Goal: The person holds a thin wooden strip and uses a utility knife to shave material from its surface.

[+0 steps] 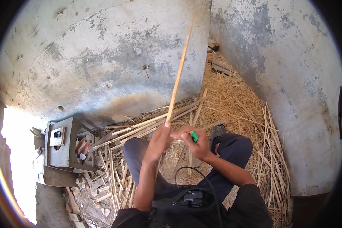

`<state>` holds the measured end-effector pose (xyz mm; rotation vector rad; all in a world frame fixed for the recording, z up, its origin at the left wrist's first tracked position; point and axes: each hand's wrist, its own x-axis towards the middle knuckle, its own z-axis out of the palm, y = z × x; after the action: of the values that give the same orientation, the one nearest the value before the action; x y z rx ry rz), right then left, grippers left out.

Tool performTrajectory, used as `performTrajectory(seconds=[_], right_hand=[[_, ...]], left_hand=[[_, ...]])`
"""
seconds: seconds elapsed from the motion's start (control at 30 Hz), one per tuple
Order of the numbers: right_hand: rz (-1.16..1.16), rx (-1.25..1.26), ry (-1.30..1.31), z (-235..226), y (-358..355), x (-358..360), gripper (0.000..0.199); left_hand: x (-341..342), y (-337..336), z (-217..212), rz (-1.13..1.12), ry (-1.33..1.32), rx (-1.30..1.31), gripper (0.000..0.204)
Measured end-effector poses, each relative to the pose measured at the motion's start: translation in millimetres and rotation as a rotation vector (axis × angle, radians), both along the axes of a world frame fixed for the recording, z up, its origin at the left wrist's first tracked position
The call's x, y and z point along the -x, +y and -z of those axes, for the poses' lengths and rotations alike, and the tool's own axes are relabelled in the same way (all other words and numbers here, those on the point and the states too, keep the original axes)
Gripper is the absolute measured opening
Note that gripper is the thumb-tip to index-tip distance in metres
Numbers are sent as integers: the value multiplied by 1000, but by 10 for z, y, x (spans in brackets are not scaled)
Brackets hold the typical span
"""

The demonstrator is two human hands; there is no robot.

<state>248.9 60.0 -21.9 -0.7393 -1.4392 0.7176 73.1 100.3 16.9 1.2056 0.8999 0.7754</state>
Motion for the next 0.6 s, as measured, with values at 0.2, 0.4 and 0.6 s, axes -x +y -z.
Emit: performTrajectory(seconds=[0.2,0.4,0.6], right_hand=[[9,101,-14,-135,-117,-5,22],[96,-74,-69,-75,-135,32,15],[135,-63,-47,31,-98,35,17]], left_hand=[[67,22,27,14,-21,-17,48],[8,62,58,39,-39,38,51],[-71,172,185,71,-100,226,58]])
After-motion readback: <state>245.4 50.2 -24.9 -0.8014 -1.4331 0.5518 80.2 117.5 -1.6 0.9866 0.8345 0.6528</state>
